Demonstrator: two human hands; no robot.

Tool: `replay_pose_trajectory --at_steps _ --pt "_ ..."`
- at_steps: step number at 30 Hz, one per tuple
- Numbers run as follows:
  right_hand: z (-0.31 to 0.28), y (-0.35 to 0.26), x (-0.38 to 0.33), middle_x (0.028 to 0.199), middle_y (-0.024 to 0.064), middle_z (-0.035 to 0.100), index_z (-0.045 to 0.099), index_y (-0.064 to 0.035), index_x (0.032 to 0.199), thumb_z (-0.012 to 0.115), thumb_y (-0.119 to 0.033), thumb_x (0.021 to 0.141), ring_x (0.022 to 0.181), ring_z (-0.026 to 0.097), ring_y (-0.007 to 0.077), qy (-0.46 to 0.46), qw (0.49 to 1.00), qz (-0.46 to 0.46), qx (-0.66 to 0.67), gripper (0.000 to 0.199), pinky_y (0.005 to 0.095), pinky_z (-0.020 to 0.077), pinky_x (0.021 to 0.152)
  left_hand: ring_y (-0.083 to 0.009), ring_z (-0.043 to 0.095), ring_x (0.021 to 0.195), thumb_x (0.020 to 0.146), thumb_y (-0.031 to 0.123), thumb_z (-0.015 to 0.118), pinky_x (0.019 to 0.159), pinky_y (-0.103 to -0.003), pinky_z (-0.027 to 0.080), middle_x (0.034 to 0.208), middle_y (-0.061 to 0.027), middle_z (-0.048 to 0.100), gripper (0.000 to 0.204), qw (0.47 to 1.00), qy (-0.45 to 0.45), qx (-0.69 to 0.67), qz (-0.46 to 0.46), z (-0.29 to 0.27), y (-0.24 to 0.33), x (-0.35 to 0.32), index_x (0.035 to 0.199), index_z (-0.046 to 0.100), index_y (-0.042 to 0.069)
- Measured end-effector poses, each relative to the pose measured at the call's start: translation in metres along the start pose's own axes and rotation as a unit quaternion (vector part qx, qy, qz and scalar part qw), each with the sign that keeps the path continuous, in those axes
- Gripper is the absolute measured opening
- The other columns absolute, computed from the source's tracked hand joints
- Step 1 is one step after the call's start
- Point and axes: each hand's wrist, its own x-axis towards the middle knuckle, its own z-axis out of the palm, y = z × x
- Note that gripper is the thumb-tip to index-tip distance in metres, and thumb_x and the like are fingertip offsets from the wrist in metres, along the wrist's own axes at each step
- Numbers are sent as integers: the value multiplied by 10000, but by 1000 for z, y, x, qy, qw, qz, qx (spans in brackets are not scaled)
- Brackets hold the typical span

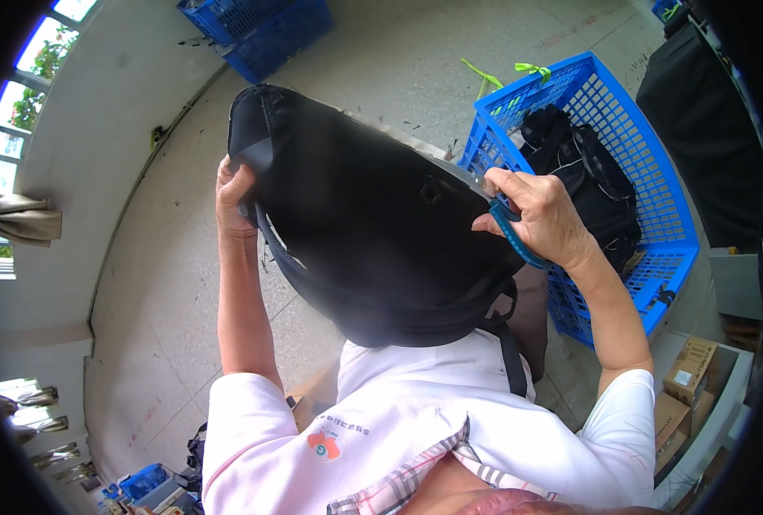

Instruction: Trimming loose threads from black bags using scissors.

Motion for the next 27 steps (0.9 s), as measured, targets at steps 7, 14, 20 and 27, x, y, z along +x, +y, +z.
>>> replay_pose_trajectory --at_steps 7,14,20,27 --pt "-4 -9 17 685 76 555 531 -38 909 738 -382 630 540 531 182 36 999 -32 -19 489 285 447 498 -174 622 763 690 176 699 736 -271 499 877 -88 630 354 1000 -14 0 10 4 0 -1 968 588 -14" --pt "10 -8 26 691 81 566 535 -35 897 734 -388 630 549 539 188 22 999 -13 24 486 283 458 515 -183 615 783 699 202 683 748 -268 488 901 -96 624 382 999 -37 -13 29 1 -4 3 989 577 -23" --pt "10 -15 27 627 97 580 543 -47 827 691 -399 688 566 600 217 24 999 -14 45 406 295 458 488 -189 615 798 693 201 689 757 -277 490 917 -102 621 408 999 -29 -25 30 -4 -6 1 1011 567 -23" --pt "9 -18 33 631 78 569 540 -69 833 687 -442 673 561 583 207 38 999 -15 28 432 301 458 515 -209 618 797 685 168 700 740 -286 510 933 -127 615 416 996 -34 -77 35 1 -8 -1 1025 557 -24"
